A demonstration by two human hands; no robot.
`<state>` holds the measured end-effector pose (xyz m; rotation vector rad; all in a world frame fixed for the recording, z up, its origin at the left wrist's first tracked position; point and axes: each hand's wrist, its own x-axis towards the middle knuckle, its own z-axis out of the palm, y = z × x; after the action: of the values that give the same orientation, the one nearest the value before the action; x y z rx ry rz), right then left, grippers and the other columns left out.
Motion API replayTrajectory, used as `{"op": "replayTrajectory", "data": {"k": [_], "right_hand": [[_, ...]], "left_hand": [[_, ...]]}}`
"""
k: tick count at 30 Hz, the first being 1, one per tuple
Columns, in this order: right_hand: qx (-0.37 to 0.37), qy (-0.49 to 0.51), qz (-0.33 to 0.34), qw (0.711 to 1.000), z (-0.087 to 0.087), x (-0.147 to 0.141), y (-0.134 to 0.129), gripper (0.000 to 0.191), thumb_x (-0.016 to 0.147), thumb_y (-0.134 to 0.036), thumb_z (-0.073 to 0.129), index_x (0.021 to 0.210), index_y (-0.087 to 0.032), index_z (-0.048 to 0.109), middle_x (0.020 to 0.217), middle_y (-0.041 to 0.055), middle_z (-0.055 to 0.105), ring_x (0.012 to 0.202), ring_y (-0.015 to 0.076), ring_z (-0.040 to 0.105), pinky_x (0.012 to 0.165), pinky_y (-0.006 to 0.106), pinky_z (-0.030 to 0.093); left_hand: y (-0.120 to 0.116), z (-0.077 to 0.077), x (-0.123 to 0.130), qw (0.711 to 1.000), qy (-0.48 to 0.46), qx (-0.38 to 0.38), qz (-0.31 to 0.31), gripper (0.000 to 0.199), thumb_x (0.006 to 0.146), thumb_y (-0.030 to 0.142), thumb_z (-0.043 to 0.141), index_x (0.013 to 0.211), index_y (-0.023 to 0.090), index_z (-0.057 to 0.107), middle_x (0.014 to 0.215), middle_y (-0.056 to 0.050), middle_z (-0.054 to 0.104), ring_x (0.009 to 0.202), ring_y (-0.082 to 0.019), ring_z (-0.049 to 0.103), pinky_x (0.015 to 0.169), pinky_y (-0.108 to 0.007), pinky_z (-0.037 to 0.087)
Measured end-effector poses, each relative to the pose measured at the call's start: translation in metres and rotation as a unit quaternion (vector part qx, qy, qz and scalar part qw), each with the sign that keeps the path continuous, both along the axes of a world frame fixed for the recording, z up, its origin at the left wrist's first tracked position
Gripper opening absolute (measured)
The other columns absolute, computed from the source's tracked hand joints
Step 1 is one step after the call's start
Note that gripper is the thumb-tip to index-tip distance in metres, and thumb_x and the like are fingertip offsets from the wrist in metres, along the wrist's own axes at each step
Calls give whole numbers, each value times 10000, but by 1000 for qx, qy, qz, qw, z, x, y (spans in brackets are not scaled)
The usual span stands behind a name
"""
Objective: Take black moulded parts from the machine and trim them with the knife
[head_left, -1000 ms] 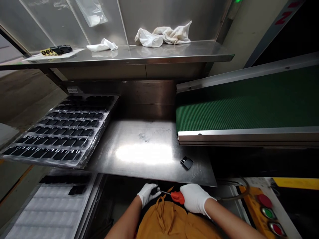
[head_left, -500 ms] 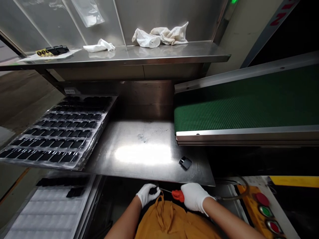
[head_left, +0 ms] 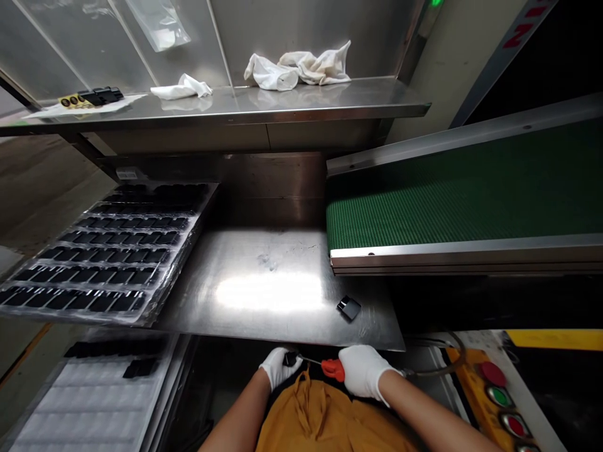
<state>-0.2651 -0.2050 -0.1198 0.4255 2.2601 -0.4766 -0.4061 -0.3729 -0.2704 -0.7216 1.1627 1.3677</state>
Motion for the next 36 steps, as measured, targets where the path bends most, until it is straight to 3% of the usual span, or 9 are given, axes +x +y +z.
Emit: {"op": "replayTrajectory", "data": {"k": [7,14,18,22,26,31,33,36], "right_hand": [[-6,1,4,1000,-2,4,3,280,701,-204,563,914,-137,733,907,178,733,856,370,702,720,445,551],[13,36,23,999,-4,2,-7,258,706,-237,564,893,-148,718,864,162,731,833,361,703,703,424,543],[14,38,35,999,-5,0,-10,274,693,-323,600,864,-145,718,834,164,727,811,363,703,680,412,542],[17,58,45,997,6,2,-3,338,637,-345,621,891,-138,702,842,163,723,795,369,700,685,423,535],[16,112,33,993,33,12,11,351,586,-306,620,909,-172,658,834,128,714,762,349,687,701,410,503],[-54,254,-56,964,95,36,43,222,701,-218,535,901,-212,630,849,61,697,817,239,661,755,310,467],[-56,354,-123,925,122,48,63,265,769,-225,506,1008,-212,620,925,63,697,841,207,653,802,300,478],[30,520,-262,812,159,64,96,490,847,-382,535,1302,-204,493,1093,101,672,951,221,648,916,355,485]], "left_hand": [[-1,15,-2,999,-27,-17,39,197,737,-31,592,741,158,538,698,-29,629,679,-178,649,694,-319,572],[10,12,-1,993,-38,-39,104,212,776,-32,542,760,171,483,645,13,570,560,-122,600,563,-236,555],[22,11,7,994,-41,-34,91,249,754,-52,559,754,180,471,658,4,562,549,-140,609,550,-250,563],[23,14,7,996,-32,-43,72,267,759,-27,601,749,199,460,638,13,532,516,-151,597,494,-240,542],[18,22,2,996,-18,-49,70,218,814,45,601,757,194,453,621,5,532,498,-144,571,476,-249,544],[11,54,3,997,-11,-46,69,141,826,41,585,797,161,517,723,-39,603,650,-163,645,604,-267,592],[2,71,3,999,8,-21,45,116,820,62,619,812,148,542,770,-55,627,714,-168,661,679,-281,598],[-16,100,-1,997,51,46,-35,139,796,155,705,876,133,594,783,-69,640,698,-178,654,597,-253,565]]}}
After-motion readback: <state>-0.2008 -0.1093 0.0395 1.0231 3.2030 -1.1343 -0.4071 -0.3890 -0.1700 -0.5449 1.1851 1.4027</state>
